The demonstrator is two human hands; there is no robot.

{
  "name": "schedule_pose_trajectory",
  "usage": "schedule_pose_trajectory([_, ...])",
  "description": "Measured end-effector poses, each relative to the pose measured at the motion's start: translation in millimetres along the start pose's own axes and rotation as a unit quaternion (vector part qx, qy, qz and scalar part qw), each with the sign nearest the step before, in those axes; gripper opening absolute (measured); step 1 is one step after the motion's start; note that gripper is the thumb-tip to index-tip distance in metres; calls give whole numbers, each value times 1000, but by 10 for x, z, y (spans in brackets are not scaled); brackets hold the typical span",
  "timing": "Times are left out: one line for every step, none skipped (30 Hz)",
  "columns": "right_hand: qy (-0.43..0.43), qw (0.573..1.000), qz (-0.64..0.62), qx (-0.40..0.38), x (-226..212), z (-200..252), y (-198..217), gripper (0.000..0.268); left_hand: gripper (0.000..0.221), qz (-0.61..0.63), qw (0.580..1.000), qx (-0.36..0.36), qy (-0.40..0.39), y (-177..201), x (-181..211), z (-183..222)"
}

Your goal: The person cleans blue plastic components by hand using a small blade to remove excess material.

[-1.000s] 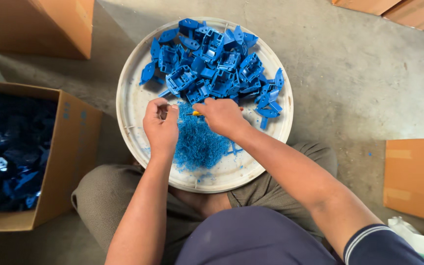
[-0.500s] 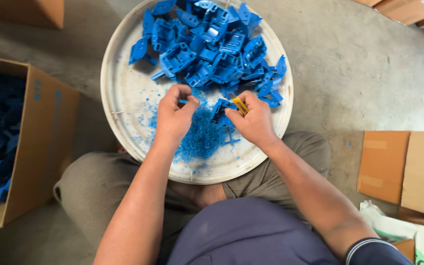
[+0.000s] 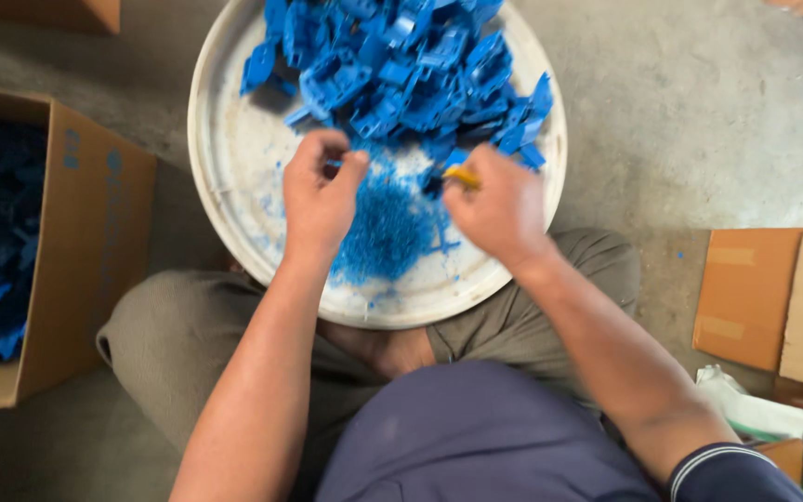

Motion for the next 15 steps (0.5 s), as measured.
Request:
schedule_pose_trajectory([-27, 999, -20, -19, 19, 25, -27, 22, 19, -9, 1000, -11, -4, -9, 2, 66])
schedule_pose_trajectory([-54, 997, -34, -30, 76, 2, -25, 22, 21, 14, 999, -38, 28, -50, -18, 83])
schedule_pose_trajectory([-81, 995, -49, -42, 127, -22, -30, 23, 23, 36, 995, -64, 60, -94, -25, 115])
schedule_pose_trajectory([-110, 989, -89, -50, 153, -52, -78, 27, 25, 58, 990, -92, 91, -149, -19, 128])
schedule_pose_trajectory([-137, 980, -128, -58, 160, -78, -161, 31, 26, 42, 988, -117, 93, -207, 10, 131])
schedule_pose_trajectory([-164, 970, -167, -67, 170, -73, -238, 36, 28, 27, 985, -141, 96, -270, 18, 151])
schedule_pose_trajectory([-181, 960, -205, -62, 172, -55, -291, 34, 29, 13, 981, -164, 98, -326, 14, 166])
schedule_pose_trajectory([-197, 947, -244, -62, 157, -18, -361, 32, 27, 40, 980, -160, 113, -347, -8, 197])
schedule_pose_trajectory([-214, 933, -283, -62, 138, 19, -424, 31, 24, 68, 977, -156, 127, -361, -36, 218])
schedule_pose_trajectory([-190, 934, -292, -74, 75, 22, -479, 33, 22, 94, 975, -153, 134, -358, -55, 176])
schedule_pose_trajectory([-165, 935, -300, -86, -18, 67, -519, 35, 20, 107, 973, -145, 145, -335, -79, 161])
schedule_pose_trajectory([-140, 936, -308, -98, -94, 102, -533, 37, 18, 121, 971, -136, 156, -317, -101, 162])
schedule_pose_trajectory([-137, 930, -325, -109, -130, 124, -531, 31, 17, 135, 968, -128, 166, -296, -119, 163])
schedule_pose_trajectory([-132, 923, -341, -118, -158, 131, -521, 27, 16, 160, 965, -120, 171, -272, -124, 153])
schedule_pose_trajectory([-127, 917, -357, -128, -184, 128, -504, 24, 15, 185, 960, -113, 175, -250, -121, 148])
Point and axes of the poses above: each hand's wrist, its own z-axis away from the middle knuckle, its own y-axis out of the back of the hand, x = y × z, the point moved 5 cm from there along -z, towards the middle knuckle, and after that the axes turned 4 degrees about -x, right-handed, at the moved point
